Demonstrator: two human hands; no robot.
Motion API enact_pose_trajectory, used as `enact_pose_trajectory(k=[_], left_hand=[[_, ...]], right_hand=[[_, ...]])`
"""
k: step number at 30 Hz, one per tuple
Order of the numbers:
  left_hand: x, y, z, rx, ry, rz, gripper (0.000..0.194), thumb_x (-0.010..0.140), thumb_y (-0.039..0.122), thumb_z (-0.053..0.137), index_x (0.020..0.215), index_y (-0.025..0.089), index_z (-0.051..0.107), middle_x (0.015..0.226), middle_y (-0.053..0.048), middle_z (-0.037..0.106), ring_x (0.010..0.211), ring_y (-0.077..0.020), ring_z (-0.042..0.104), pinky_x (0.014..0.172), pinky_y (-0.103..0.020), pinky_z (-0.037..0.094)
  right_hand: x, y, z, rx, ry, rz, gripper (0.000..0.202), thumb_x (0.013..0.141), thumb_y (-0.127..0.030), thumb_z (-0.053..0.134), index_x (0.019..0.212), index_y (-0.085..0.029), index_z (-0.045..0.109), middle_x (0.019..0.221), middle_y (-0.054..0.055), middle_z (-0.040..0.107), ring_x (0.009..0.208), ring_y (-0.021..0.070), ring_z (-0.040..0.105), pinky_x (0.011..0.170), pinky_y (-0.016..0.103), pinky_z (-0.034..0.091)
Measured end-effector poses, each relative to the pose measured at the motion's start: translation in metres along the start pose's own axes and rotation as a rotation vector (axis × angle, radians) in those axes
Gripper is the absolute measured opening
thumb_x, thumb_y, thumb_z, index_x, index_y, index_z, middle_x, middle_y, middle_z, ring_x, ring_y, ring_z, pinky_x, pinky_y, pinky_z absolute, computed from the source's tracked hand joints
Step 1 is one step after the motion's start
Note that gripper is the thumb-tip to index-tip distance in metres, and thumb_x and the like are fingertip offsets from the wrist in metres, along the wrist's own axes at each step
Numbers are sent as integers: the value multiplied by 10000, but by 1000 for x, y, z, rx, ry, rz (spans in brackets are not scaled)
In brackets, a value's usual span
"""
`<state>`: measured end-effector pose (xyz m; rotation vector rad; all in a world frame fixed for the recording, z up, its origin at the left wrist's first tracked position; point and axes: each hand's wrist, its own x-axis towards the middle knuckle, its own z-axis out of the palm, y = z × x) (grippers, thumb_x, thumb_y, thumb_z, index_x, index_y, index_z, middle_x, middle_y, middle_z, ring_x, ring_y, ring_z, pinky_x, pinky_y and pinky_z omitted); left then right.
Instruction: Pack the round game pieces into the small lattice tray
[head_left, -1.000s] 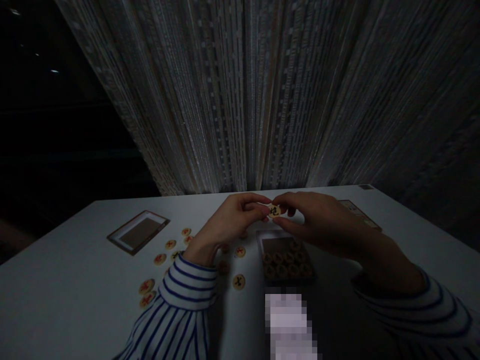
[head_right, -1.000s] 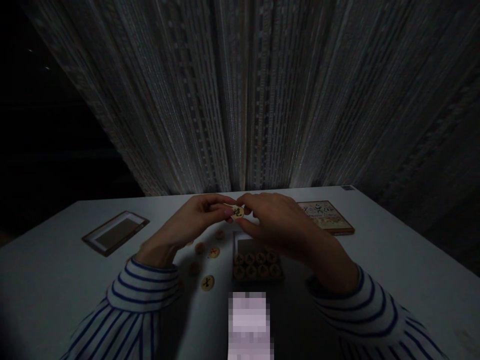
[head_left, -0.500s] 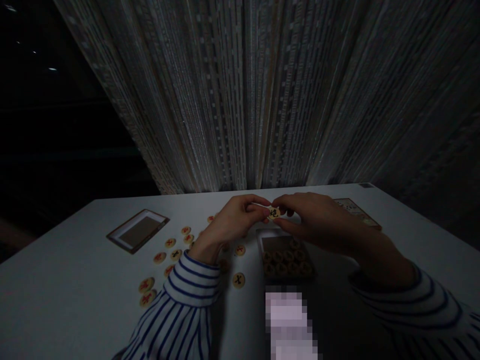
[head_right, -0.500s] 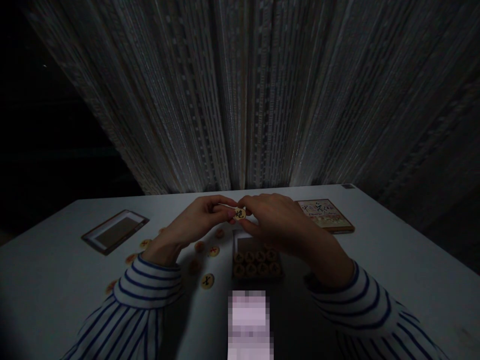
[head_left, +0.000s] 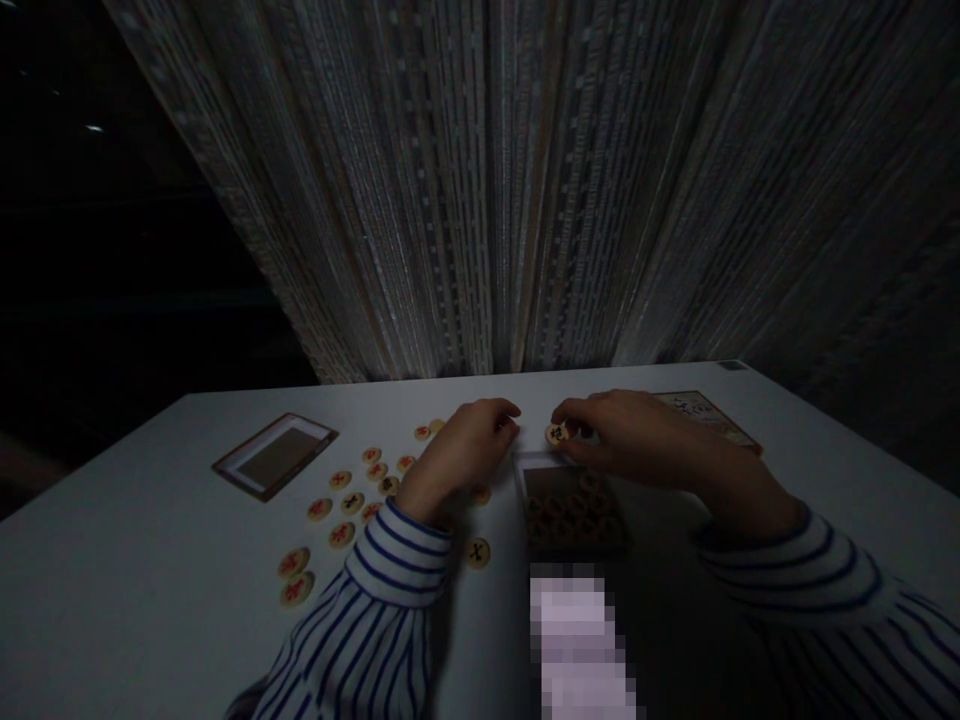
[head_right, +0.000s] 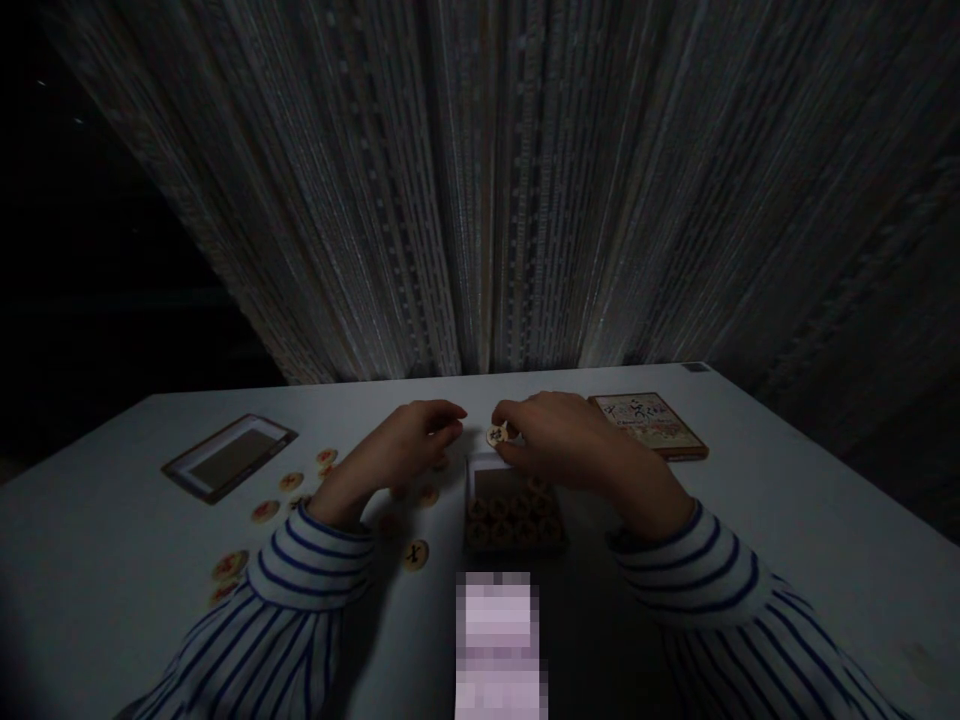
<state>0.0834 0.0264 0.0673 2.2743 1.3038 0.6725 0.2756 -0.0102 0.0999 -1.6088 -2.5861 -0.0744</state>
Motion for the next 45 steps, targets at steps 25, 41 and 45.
enact_pose_trajectory(k=[25, 41, 45], left_hand=[[-3, 0, 19, 274, -293, 52, 242, 780, 121, 418, 845, 117, 651, 812, -133, 682, 695, -180, 619, 627, -271, 427], [-3, 3, 17, 315, -323, 41, 220, 755, 78, 429, 807, 109, 641, 781, -128, 676, 656, -165, 604, 591, -260, 421], [-4, 2, 17, 302, -322, 41, 209, 758, 87, 440, 812, 117, 639, 788, -124, 675, 679, -168, 607, 606, -262, 423]], right_hand=[[8, 13, 30, 34, -305, -46, 201, 719, -241, 491, 841, -215, 649, 836, 59, 656, 728, 184, 597, 595, 281, 381], [10, 15, 40, 61, -347, -50, 207, 754, -295, 503, 857, -212, 662, 820, 60, 659, 726, 195, 602, 590, 291, 390], [11, 17, 42, 47, -349, -57, 207, 746, -294, 505, 855, -219, 664, 816, 60, 660, 733, 204, 607, 596, 299, 394]])
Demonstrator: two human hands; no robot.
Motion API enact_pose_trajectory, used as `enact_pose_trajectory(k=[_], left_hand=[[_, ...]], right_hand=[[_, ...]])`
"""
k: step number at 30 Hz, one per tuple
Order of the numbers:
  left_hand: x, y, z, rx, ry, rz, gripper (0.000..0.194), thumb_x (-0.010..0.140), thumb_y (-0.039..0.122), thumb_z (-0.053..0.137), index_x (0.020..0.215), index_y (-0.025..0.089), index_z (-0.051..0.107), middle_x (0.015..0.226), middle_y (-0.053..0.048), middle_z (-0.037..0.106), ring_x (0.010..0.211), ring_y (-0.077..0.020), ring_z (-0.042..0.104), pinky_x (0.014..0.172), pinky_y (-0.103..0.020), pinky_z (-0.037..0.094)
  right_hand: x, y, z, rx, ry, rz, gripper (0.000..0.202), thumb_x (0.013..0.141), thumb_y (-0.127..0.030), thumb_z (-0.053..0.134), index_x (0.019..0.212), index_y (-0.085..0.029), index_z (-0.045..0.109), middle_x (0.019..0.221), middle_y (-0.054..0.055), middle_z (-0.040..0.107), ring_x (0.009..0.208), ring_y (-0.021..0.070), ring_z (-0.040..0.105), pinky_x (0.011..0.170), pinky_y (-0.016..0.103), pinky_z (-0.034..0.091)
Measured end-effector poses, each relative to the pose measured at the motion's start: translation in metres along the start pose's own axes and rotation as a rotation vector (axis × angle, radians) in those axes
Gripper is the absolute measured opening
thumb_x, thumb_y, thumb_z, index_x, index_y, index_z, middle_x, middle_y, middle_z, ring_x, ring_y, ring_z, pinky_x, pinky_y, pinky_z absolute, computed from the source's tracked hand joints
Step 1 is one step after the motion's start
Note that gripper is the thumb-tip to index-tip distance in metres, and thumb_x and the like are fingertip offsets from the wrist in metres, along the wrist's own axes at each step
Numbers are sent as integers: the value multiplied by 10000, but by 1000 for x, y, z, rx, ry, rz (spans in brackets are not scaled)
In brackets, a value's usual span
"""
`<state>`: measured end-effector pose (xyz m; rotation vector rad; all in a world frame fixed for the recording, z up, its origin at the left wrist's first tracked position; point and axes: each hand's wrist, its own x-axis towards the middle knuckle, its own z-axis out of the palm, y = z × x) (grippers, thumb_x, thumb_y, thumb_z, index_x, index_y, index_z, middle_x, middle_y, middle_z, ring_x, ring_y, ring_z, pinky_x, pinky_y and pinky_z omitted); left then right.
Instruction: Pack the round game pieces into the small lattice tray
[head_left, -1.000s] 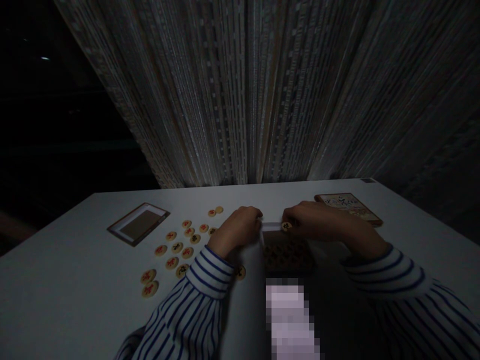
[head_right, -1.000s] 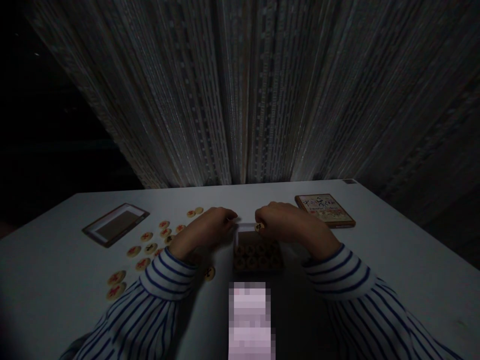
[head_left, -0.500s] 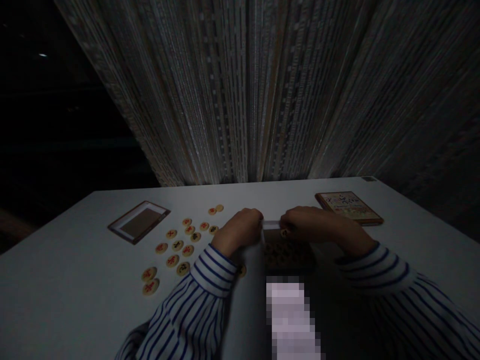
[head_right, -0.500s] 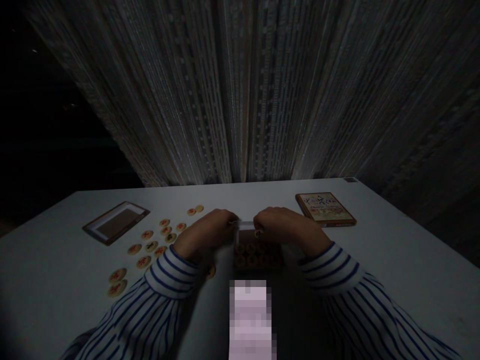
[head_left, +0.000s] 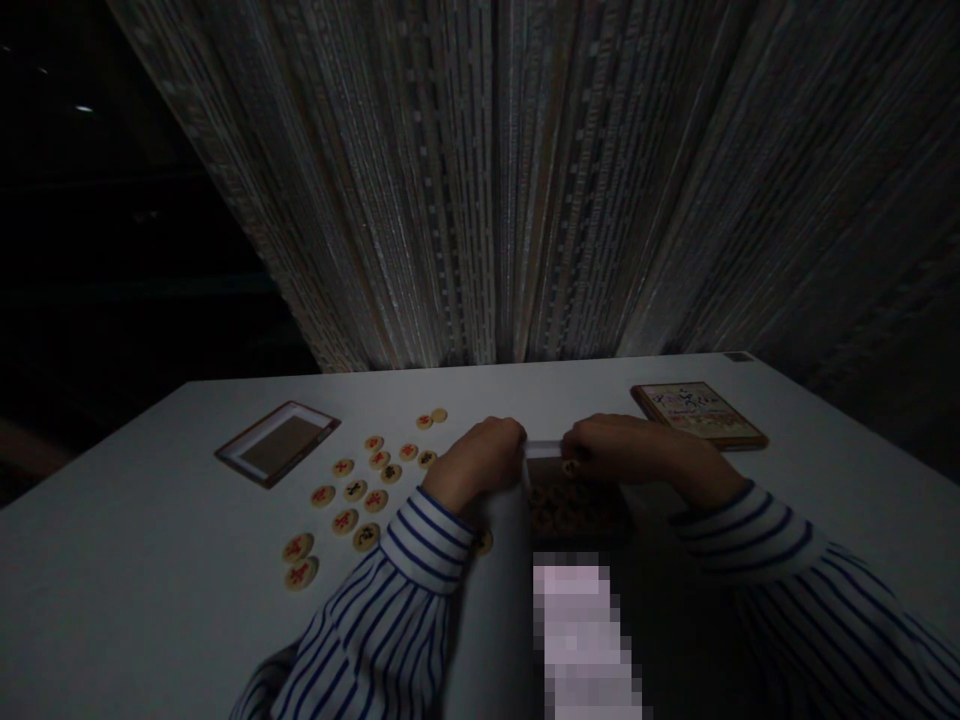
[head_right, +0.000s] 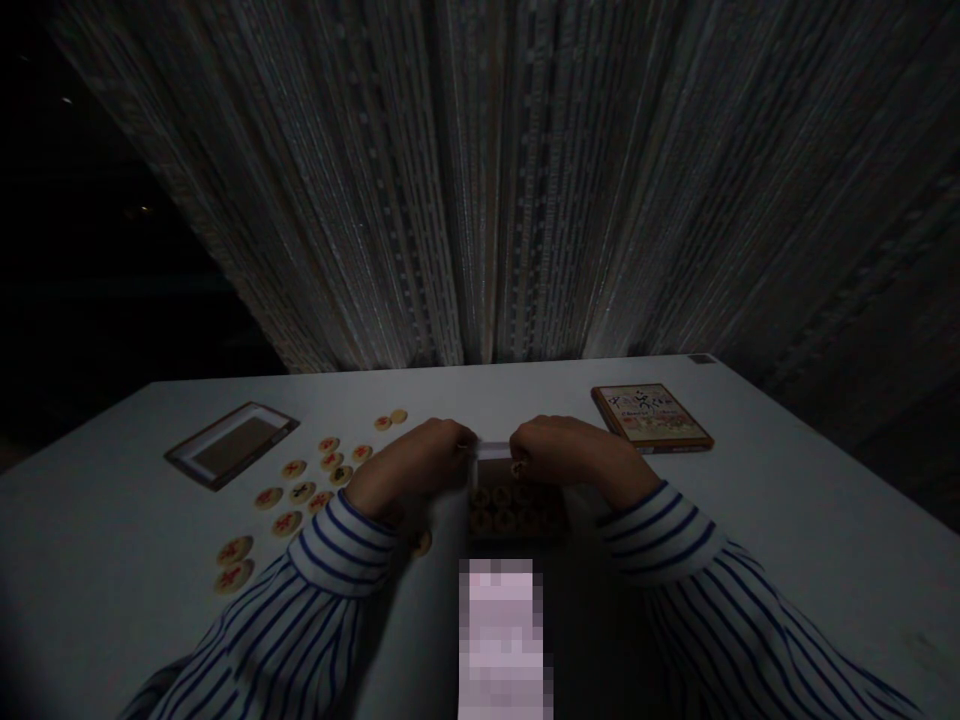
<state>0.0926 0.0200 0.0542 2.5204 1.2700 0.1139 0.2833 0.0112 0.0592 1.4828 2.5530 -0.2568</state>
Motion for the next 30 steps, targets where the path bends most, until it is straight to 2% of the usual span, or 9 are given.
enact_pose_trajectory(k=[7, 20, 30], left_hand=[[1, -1, 1, -3, -18, -11, 202, 749, 80, 450, 809, 112, 641, 779, -119, 674, 646, -153, 593, 599, -254, 420], [1, -1, 0, 31, -31, -3, 217, 744, 66, 461, 844, 110, 648, 809, -131, 682, 687, -168, 612, 597, -252, 425], [2, -2, 1, 26, -40, 1, 223, 727, 69, 459, 842, 108, 646, 804, -130, 683, 674, -167, 608, 588, -254, 418]], right_hand=[[-2, 1, 0, 30, 15, 4, 259, 747, -275, 502, 945, -229, 663, 905, 70, 673, 802, 207, 618, 653, 302, 417], [0, 0, -1, 18, -39, 3, 282, 728, -243, 511, 955, -241, 677, 925, 63, 685, 823, 215, 624, 642, 306, 429], [-2, 0, 1, 36, -3, -26, 288, 712, -186, 493, 921, -251, 681, 902, 57, 686, 798, 215, 631, 641, 319, 440]])
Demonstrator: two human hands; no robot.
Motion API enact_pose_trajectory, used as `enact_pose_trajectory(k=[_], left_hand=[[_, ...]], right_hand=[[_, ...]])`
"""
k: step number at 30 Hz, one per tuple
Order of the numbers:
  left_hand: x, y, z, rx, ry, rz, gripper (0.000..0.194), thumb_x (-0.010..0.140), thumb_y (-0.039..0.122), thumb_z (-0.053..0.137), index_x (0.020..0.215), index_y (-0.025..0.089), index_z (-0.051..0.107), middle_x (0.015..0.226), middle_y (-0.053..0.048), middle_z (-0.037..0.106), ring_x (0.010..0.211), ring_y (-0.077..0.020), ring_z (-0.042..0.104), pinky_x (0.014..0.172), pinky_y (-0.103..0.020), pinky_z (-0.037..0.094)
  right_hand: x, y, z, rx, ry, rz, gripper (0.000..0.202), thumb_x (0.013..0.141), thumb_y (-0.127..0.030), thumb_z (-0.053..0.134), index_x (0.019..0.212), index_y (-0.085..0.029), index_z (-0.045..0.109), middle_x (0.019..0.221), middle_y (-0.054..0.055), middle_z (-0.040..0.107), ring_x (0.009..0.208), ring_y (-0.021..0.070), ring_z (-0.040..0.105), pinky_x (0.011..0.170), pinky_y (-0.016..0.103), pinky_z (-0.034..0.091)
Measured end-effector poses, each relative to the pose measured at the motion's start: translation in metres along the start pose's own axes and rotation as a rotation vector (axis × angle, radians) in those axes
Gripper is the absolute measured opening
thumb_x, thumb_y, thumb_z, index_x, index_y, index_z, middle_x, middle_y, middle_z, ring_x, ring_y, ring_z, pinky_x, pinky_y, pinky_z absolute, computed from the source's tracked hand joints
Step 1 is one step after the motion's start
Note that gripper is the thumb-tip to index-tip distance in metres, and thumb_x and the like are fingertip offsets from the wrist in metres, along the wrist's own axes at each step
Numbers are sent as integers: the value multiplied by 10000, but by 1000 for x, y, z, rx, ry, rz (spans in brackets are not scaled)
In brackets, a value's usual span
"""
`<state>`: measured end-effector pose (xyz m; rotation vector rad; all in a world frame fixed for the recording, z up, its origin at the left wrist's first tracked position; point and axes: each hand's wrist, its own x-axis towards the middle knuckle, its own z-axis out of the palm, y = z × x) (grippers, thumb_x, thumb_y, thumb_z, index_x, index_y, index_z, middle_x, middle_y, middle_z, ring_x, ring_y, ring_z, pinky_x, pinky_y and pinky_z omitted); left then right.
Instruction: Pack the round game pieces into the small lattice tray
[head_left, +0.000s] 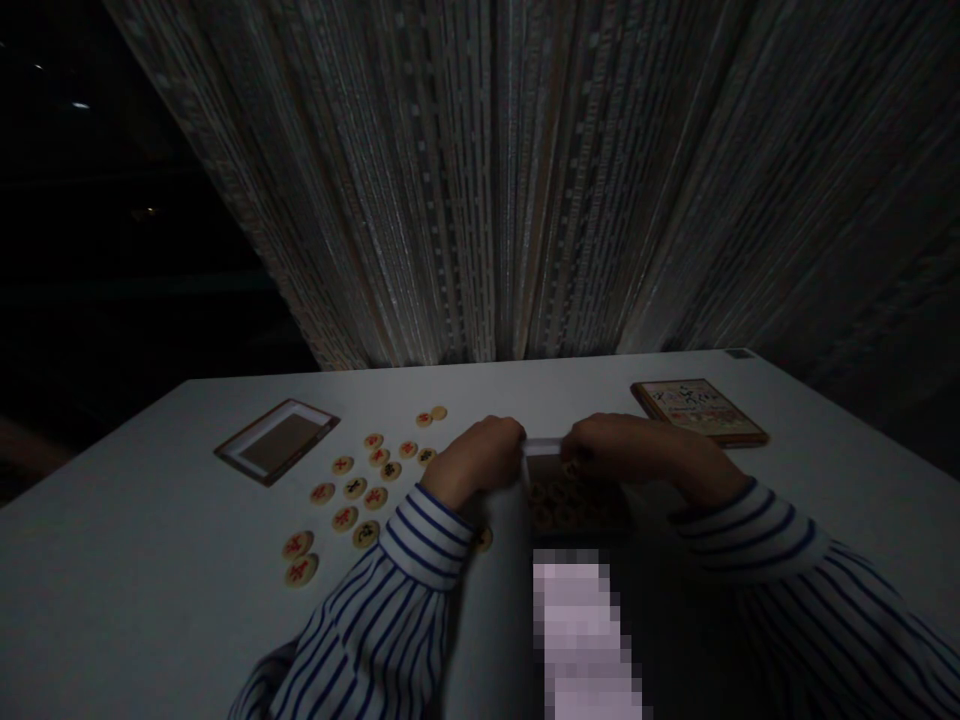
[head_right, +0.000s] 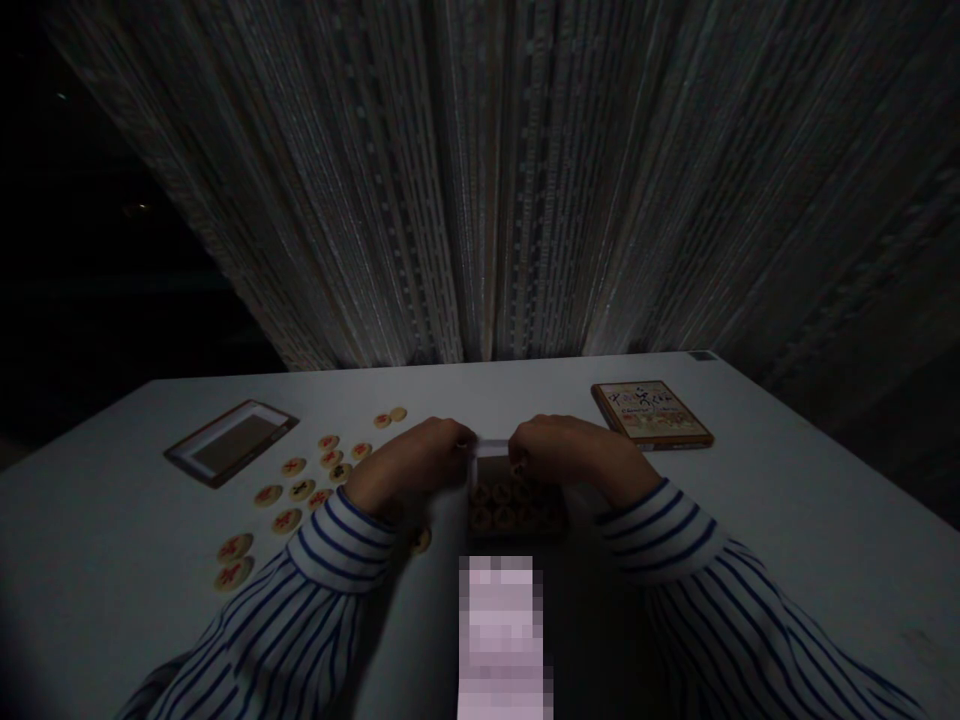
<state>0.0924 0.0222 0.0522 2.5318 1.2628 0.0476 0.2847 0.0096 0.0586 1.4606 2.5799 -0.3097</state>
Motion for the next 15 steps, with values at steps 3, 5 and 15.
enact_pose_trajectory(k=[3, 5, 15], left_hand=[[0, 1, -1, -1, -12, -9, 232, 731, 64, 451, 845, 111, 647, 803, -129, 684, 676, -166, 612, 589, -253, 421], [0, 0, 0, 0, -2, 2, 240, 737, 67, 442, 853, 111, 648, 820, -135, 684, 695, -169, 616, 603, -256, 428], [1, 1, 0, 16, -37, -34, 236, 736, 80, 467, 875, 117, 654, 862, -133, 691, 735, -176, 632, 617, -253, 435]], right_hand=[[0, -1, -1, -1, -1, 1, 275, 714, -191, 494, 907, -243, 683, 879, 61, 686, 782, 216, 632, 633, 319, 438], [-1, -2, -2, -3, -17, 2, 271, 717, -197, 492, 908, -234, 682, 870, 67, 686, 777, 221, 632, 627, 320, 438], [-1, 9, -2, -41, -12, 60, 270, 719, -208, 480, 900, -231, 678, 881, 68, 681, 779, 215, 625, 621, 301, 423]])
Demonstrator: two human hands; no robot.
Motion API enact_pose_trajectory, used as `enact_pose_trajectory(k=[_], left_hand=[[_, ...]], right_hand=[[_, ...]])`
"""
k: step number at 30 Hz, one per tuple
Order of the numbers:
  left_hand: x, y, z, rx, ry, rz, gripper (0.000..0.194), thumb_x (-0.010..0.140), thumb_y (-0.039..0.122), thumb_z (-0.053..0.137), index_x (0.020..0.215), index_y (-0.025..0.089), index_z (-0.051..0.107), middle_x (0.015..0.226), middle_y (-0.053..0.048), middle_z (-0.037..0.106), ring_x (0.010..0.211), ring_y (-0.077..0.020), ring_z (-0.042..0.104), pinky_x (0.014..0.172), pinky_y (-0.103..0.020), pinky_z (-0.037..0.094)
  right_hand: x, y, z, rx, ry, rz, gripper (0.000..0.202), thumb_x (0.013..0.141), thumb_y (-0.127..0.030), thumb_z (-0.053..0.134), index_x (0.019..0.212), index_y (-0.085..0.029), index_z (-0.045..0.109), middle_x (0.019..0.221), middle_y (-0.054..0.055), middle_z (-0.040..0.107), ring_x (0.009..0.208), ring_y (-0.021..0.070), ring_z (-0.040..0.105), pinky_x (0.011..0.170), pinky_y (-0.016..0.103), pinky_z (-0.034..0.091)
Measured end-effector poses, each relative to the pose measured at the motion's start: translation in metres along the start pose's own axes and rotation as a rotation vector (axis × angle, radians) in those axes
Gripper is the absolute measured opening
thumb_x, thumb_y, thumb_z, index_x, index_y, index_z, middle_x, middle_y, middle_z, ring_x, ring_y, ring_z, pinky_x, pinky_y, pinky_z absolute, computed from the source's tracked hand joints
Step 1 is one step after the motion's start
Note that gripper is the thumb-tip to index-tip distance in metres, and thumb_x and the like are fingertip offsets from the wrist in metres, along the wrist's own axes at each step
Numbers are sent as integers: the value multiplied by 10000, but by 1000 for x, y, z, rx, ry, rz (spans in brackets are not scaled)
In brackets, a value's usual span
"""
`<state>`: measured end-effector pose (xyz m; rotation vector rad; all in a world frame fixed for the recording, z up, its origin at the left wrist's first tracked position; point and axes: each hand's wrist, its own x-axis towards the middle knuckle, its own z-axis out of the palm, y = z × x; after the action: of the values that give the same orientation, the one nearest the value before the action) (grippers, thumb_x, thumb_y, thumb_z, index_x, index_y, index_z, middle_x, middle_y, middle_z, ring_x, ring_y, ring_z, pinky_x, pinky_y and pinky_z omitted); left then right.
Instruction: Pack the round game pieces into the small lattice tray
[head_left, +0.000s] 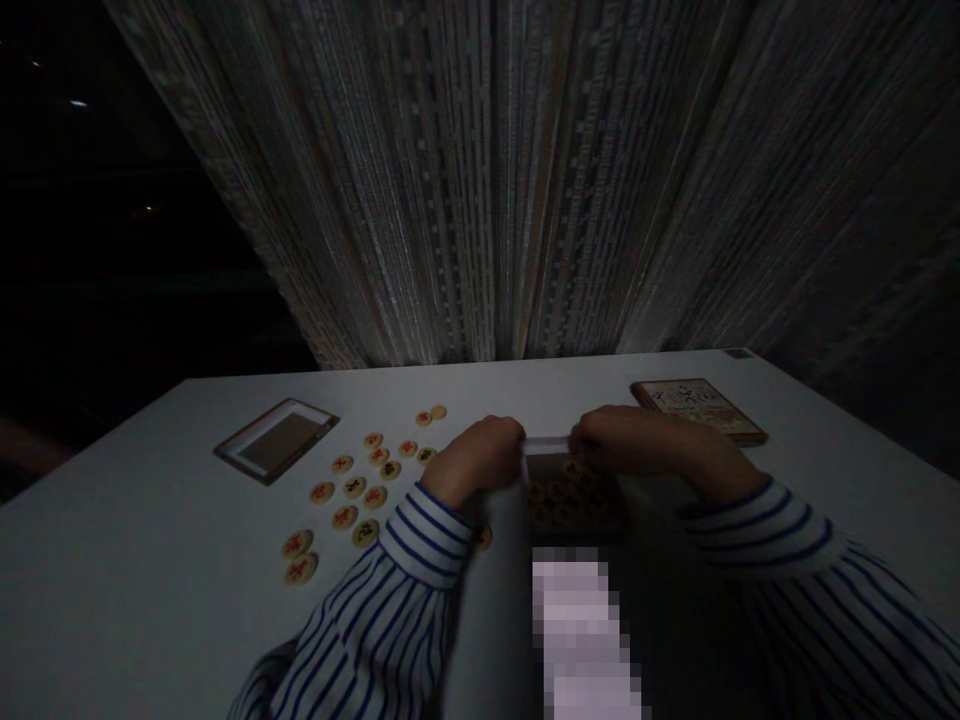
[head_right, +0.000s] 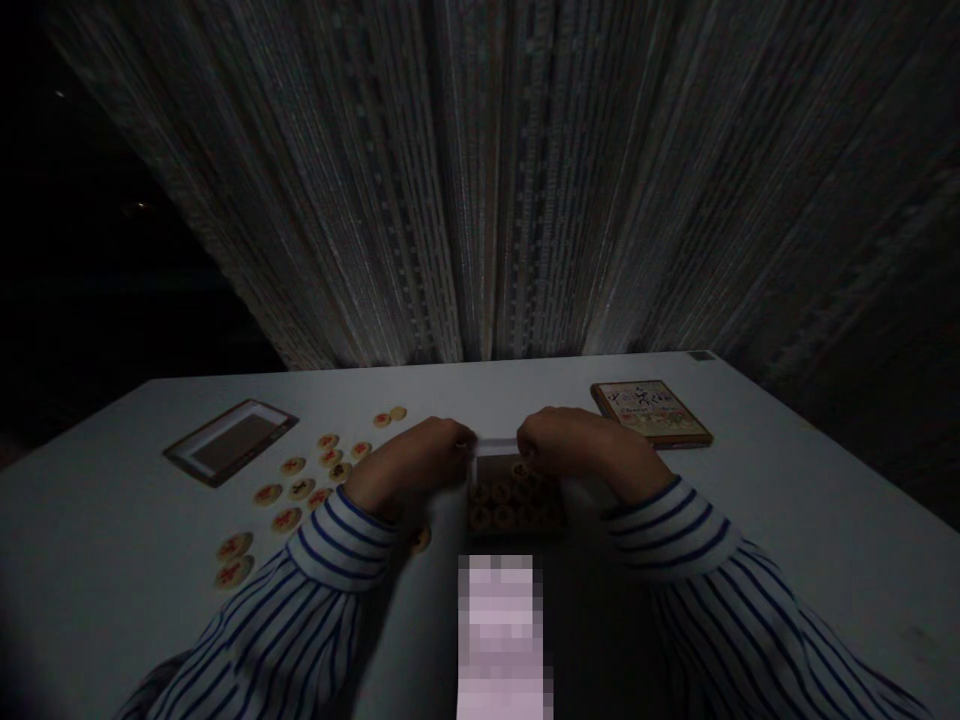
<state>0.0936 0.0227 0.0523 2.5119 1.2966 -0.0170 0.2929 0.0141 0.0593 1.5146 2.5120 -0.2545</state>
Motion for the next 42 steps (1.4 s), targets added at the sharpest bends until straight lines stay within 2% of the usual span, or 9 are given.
enact_pose_trajectory(k=[11, 17, 28, 35, 42], left_hand=[[1, -4, 3, -2, 19, 23, 227, 737, 89, 464, 864, 120, 650, 857, -121, 694, 735, -162, 625, 622, -249, 432], [2, -4, 3, -8, 13, 21, 233, 756, 101, 449, 885, 120, 643, 879, -128, 688, 761, -171, 627, 642, -260, 441], [1, -2, 2, -4, 23, 18, 220, 740, 89, 455, 842, 121, 647, 829, -121, 686, 702, -166, 627, 584, -245, 424], [1, -2, 2, -4, 0, 17, 217, 745, 89, 458, 856, 124, 642, 860, -116, 687, 744, -164, 626, 623, -248, 434], [4, -5, 7, 31, -12, 11, 223, 744, 106, 449, 864, 119, 637, 851, -124, 687, 718, -163, 618, 600, -247, 424]], right_hand=[[-4, -10, -5, -41, -51, 86, 276, 688, -157, 494, 859, -213, 703, 855, 71, 695, 744, 203, 631, 557, 266, 397], [-3, -9, -4, -37, -57, 89, 285, 686, -140, 489, 864, -196, 704, 845, 80, 695, 717, 187, 630, 547, 255, 396], [-3, -8, -4, -22, -63, 62, 253, 696, -150, 478, 816, -168, 700, 802, 106, 689, 702, 204, 625, 589, 293, 412], [-4, -10, -5, -19, -75, 105, 290, 686, -160, 489, 883, -205, 696, 876, 85, 685, 748, 207, 621, 593, 287, 413], [-1, 1, -1, -13, -68, 78, 292, 684, -165, 499, 899, -221, 688, 882, 68, 678, 770, 204, 613, 613, 285, 404]])
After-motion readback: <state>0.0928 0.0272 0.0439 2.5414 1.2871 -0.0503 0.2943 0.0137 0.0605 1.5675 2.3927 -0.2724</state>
